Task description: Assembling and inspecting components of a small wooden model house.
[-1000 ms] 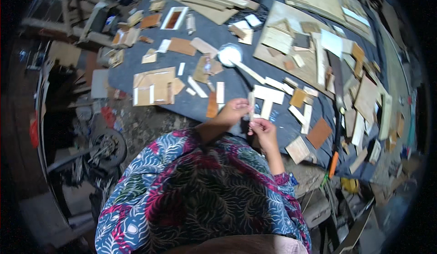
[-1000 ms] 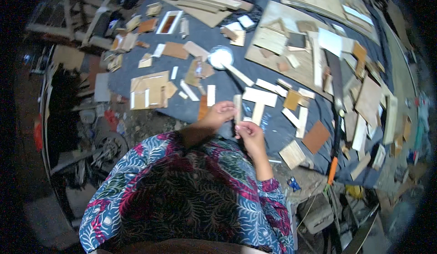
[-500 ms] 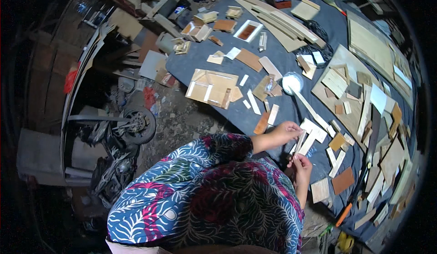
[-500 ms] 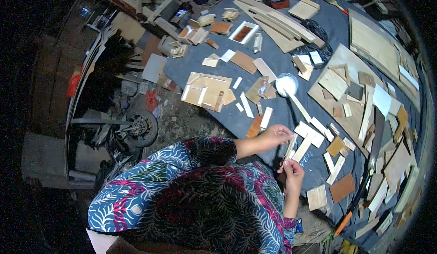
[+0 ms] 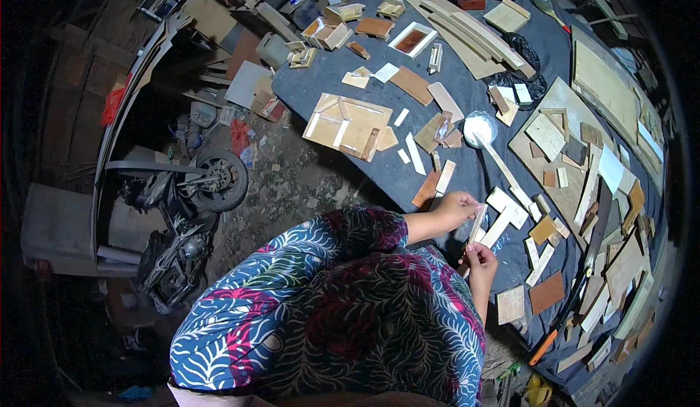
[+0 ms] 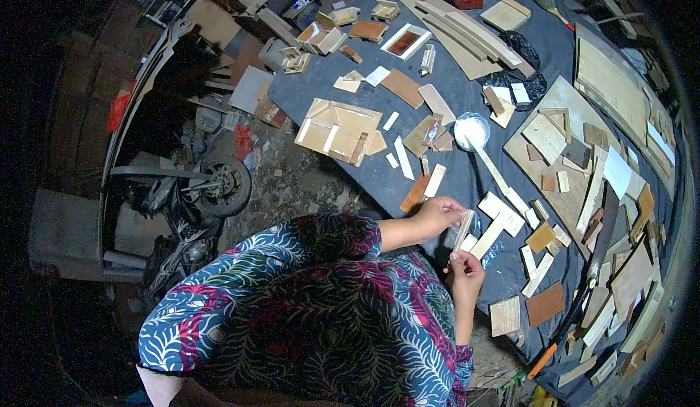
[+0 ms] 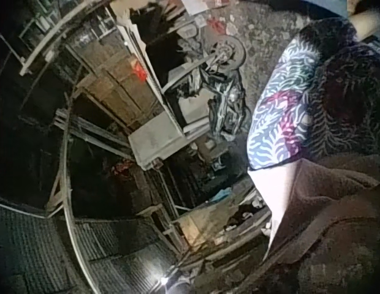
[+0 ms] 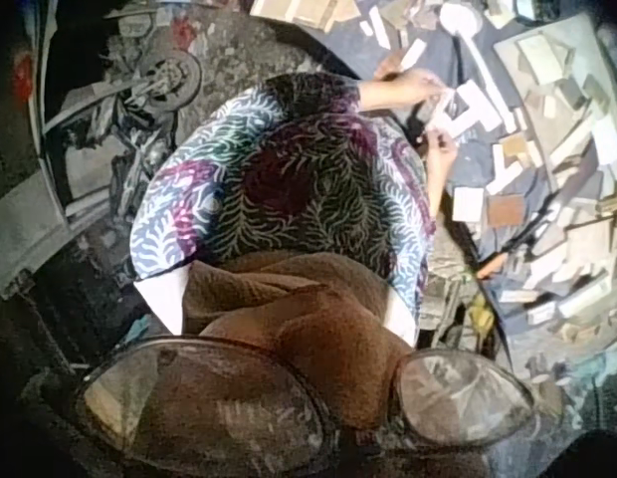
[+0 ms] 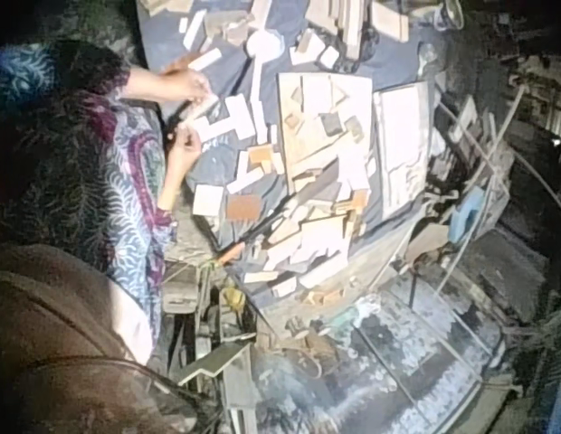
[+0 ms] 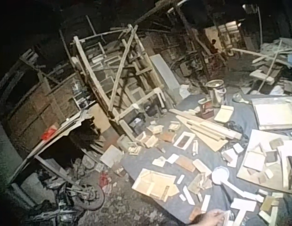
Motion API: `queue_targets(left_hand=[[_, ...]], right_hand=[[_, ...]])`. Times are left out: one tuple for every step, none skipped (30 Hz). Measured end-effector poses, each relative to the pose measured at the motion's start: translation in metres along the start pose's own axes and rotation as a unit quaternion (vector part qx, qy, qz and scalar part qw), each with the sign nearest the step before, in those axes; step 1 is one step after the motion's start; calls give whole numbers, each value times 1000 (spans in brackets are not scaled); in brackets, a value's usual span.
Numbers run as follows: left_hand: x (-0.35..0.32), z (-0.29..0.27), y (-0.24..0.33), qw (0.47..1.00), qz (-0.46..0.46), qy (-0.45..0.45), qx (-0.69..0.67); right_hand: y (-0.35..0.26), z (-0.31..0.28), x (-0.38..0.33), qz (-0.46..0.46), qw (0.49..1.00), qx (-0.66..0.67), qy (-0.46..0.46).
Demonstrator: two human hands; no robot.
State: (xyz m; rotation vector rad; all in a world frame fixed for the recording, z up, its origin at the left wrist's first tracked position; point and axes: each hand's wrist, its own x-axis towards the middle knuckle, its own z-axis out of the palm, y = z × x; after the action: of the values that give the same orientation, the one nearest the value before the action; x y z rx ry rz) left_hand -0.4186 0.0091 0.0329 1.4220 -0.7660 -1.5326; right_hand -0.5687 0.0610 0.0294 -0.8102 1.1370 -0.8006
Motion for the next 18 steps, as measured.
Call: queue_targets(left_hand=[[0,2,-2,1000,8,5,3],[1,4,-4,1000,15,9,6],[1,3,-7,1000,12,4,2],[2,1,-11,1000,28,5,-3],[5,4,-15,999,42,2,-10],[8,-2,-16,999,37,8,-2],[6,-8,-17,999,30,12,4],[4,-11,-15,999,32,8,2],[2,-16,-13,999,38,9,1],[1,-18,-9,999,16,27,7],[1,-19,-5,999,-5,48,15],[5,-24,-10,998,-7,57,0],[6,-27,-10,997,-7,73,-13],[7,-27,-11,996,39,76,-21],[8,-26,-13,997,38,69,-20],[9,-23,-15,991,58,121,13],[9,-22,-17,981,78,172,45],[14,-30,-22,985,92,123,84]], right_hand=[[-1,-1,-2,2,1000,-9,0],[0,-2,-2,3,1000,-12,4],[3,-2,-1,6,1000,12,-14],[4,-6,-1,6,999,36,-25],[1,-7,-3,51,997,50,-15],[5,-5,2,67,994,76,-33],[7,-4,5,87,986,127,-60],[2,-2,4,102,981,148,-77],[0,-1,4,104,973,182,-100],[0,0,4,102,968,202,-105],[1,-1,4,103,966,215,-103],[2,-2,3,99,963,230,-103],[4,-1,3,96,958,247,-109],[1,0,1,91,959,248,-103],[2,0,0,89,959,250,-97],[1,-2,-1,84,960,251,-87],[2,-3,-3,79,961,252,-77],[3,-3,-3,67,963,250,-70]])
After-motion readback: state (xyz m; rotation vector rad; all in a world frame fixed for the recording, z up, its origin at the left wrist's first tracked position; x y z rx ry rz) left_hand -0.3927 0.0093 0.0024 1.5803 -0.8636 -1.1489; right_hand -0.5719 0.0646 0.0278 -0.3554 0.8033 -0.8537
